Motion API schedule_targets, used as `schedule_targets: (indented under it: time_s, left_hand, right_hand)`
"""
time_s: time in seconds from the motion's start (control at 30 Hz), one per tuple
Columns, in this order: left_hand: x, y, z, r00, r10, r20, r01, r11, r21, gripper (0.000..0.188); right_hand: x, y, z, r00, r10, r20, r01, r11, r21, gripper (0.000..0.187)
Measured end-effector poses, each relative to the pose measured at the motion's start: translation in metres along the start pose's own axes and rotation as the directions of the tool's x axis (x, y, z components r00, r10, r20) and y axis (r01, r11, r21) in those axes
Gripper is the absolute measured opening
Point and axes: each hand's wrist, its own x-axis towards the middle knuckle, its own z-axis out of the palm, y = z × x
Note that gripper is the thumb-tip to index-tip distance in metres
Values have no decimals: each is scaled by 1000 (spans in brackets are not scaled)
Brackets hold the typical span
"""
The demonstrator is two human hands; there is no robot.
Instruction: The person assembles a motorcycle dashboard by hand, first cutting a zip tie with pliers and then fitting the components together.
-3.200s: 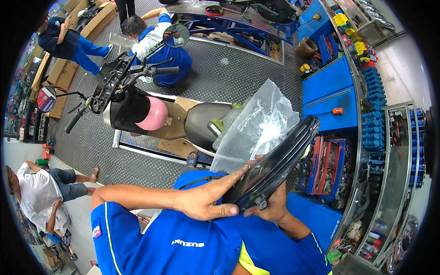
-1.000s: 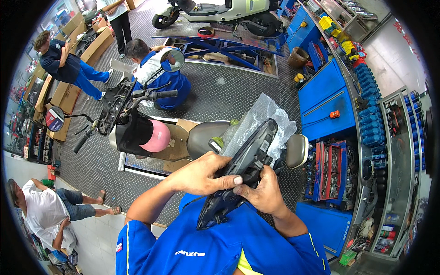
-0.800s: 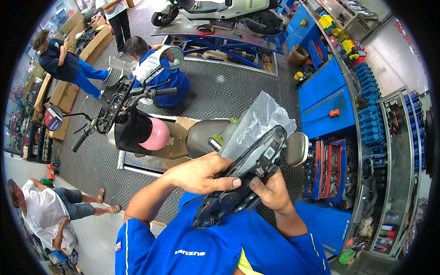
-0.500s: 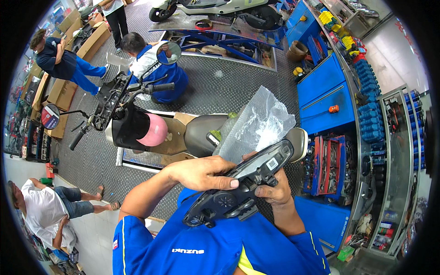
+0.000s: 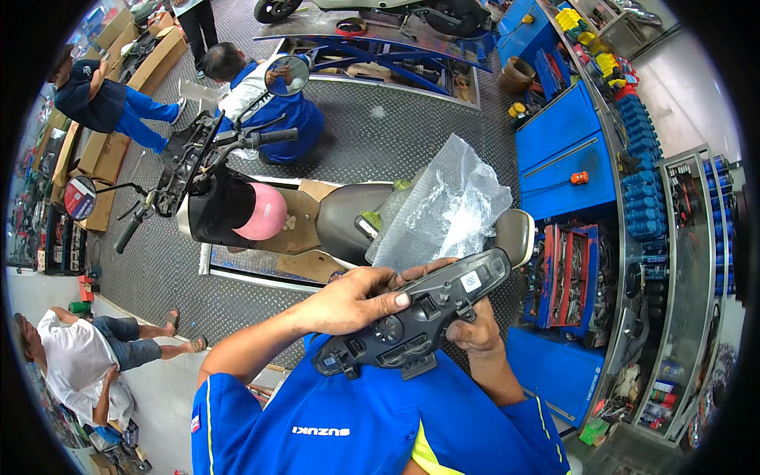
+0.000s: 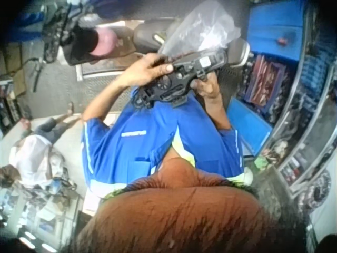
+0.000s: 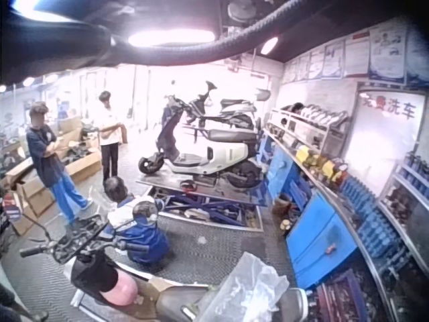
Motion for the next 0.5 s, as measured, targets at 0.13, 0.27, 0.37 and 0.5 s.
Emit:
schedule_targets:
  time_s: [0.13, 0.27, 0.37, 0.5]
  left_hand:
    - [1, -10, 1, 999, -27, -31, 20, 981, -195, 48]
    - [-1, -9, 4, 1000, 2, -12, -4, 979, -203, 48]
    - [-1, -9, 4, 1000, -20, -16, 16, 979, -201, 47]
    - [-4, -7, 7, 999, -19, -44, 10, 982, -188, 46]
  right_hand:
    - [-1, -14, -2, 993, 99, 61, -96, 994, -45, 93]
    - [-5, -8, -16, 985, 68, 160, -59, 997, -58, 92]
    - [-6, -8, -18, 984, 72, 166, -62, 996, -64, 95]
    - [-7, -8, -17, 984, 81, 160, -74, 996, -49, 94]
